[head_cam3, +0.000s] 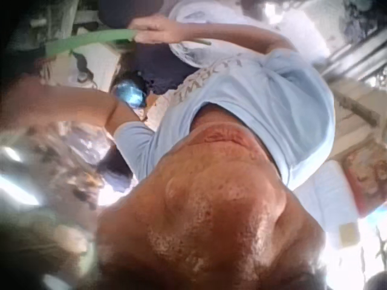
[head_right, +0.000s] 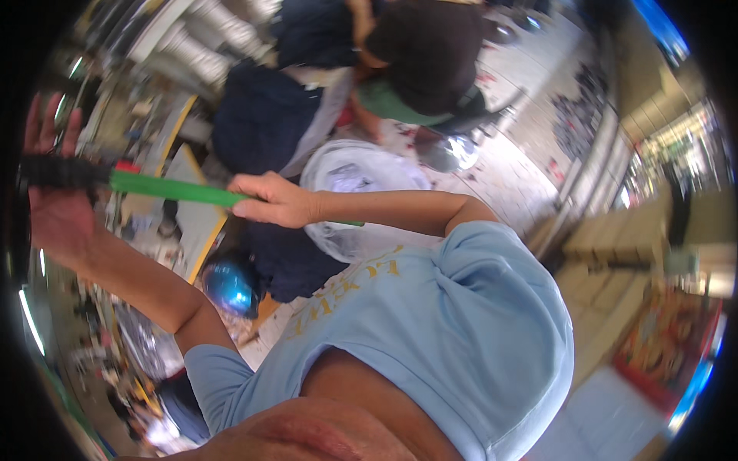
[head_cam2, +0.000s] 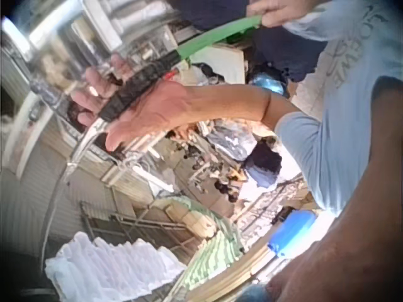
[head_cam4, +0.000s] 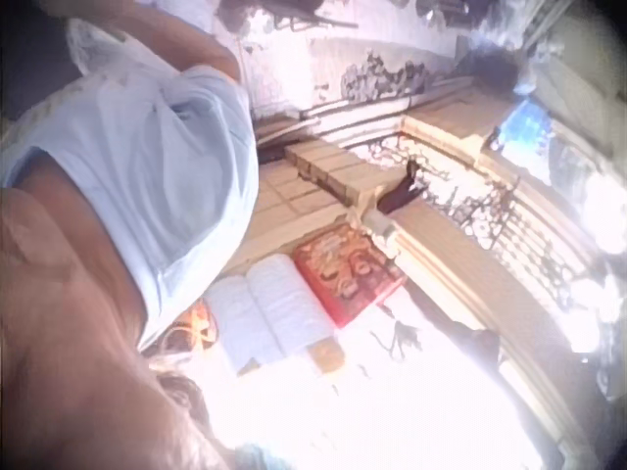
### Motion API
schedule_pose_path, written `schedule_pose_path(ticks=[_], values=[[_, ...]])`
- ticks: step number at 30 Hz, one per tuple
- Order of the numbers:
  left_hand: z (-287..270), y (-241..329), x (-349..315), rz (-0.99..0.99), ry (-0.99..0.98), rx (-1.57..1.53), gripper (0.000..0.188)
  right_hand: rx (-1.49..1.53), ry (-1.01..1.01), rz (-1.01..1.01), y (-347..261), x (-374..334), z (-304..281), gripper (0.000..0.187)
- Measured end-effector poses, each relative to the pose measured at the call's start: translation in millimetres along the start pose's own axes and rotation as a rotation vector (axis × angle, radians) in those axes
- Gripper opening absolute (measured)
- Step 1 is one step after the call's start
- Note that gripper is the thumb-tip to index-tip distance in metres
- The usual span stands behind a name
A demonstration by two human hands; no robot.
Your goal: The person takes white tank tops from a plastic bag, places them on black plastic hangers, and hangs them onto a metal rack using a long reach pole in a garment workshop.
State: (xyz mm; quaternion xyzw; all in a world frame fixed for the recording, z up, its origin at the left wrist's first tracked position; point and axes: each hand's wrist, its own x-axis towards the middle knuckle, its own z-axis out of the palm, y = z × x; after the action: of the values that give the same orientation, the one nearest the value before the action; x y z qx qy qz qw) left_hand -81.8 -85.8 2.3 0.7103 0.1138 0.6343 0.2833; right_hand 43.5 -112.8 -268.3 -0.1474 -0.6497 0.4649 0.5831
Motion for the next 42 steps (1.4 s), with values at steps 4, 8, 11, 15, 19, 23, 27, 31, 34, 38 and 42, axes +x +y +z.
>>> schedule_pose_path(ticks=[4,8,11,15,19,23,27,31,34,38,42], values=[[33.5,-53.4,-24.8,-0.14,-0.22,-0.392,0.068,-0.175,0.024,0.171,-1.8,-88.6,-48.3,0.033],[172.6,-83.4,-118.3,-0.252,-0.264,-0.659,0.04,-0.263,0.417,-0.024,-41.4,-148.7,-125.3,0.052],[268.3,-115.9,-201.9,-0.229,-0.312,-0.654,0.028,-0.367,0.451,-0.076,-169.1,-157.0,-167.2,0.069],[373.9,-160.3,-325.4,-0.405,-0.48,-0.743,0.018,-0.616,0.48,-0.052,-263.9,-178.1,-175.8,0.075],[450.6,-183.7,-428.1,-0.54,-0.768,-0.544,0.015,-0.795,0.77,0.175,-297.7,-241.3,-179.4,0.068],[497.5,-219.5,-503.7,-0.406,-1.146,-0.287,0.03,-1.012,1.179,0.106,-307.0,-306.9,-176.0,0.036],[517.3,-196.3,-525.4,-0.027,-1.341,-0.081,0.057,-1.038,1.564,0.123,-290.8,-421.3,-175.3,0.025],[513.1,-211.8,-554.7,-0.199,-1.462,-0.231,0.068,-1.138,1.899,0.093,-288.3,-480.3,-165.8,0.014],[479.7,-224.5,-563.5,-0.246,-1.537,-0.264,0.059,-0.981,2.081,-0.082,-294.2,-542.0,-173.3,0.017],[402.6,-265.5,-571.7,-0.511,-1.649,-0.142,0.046,-1.292,2.024,0.298,-315.9,-599.8,-167.8,0.016],[315.6,-300.4,-573.0,-0.661,-1.377,0.097,0.029,-1.192,2.011,0.163,-305.2,-591.9,-174.7,0.022]])
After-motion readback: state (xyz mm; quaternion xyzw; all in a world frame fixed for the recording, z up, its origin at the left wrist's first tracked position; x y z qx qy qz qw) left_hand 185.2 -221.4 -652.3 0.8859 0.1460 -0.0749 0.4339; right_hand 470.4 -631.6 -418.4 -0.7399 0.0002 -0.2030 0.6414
